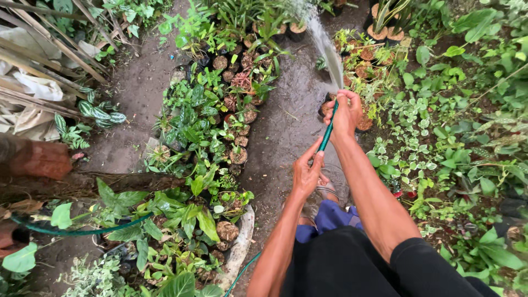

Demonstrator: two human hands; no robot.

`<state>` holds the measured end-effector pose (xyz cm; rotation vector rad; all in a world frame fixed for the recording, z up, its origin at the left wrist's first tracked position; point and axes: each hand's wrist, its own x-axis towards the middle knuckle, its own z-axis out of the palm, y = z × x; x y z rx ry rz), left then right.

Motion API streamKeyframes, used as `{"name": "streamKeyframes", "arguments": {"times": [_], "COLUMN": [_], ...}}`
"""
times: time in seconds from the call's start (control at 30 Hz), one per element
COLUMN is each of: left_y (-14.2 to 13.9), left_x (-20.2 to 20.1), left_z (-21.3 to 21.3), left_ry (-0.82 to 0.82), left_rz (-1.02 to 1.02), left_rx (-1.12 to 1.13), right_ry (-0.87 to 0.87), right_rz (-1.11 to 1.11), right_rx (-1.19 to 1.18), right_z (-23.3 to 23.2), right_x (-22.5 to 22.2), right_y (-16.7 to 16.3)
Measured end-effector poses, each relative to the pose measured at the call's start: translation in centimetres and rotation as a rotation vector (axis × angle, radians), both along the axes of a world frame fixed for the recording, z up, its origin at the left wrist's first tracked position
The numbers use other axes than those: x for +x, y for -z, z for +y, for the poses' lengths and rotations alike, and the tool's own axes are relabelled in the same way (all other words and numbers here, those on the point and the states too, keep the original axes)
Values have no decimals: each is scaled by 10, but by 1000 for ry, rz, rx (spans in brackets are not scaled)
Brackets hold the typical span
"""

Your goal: The person carries a green hose along a path between rows of potted plants, turns on the water, and sprays water over the potted plants and beds on both sides. They walk along the path, directing the hose stream to different plant groups and repositioning the hose as they go.

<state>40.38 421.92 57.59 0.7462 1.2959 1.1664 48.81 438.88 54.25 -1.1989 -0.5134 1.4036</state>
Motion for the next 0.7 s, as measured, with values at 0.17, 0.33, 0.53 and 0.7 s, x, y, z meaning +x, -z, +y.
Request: {"name": "streamKeyframes", "arguments": {"times": [0.17,0.33,0.53,0.7], "left_y": [6,15,26,29], "left_x": [17,29,42,66], "left_z": [5,6,22,41], "left_ry": [-22,-52,28,178], "left_rz": [-11,0,8,67], "left_rx": [42,39,-85,-76], "right_ry": [-36,-53,93,297], "right_rz": [-6,-9,-17,16], "right_rx": [-2,-57,-75,-54], "right_z": [7,9,11,11], "right_x": [14,19,49,103], "right_y": [9,14,13,10]}}
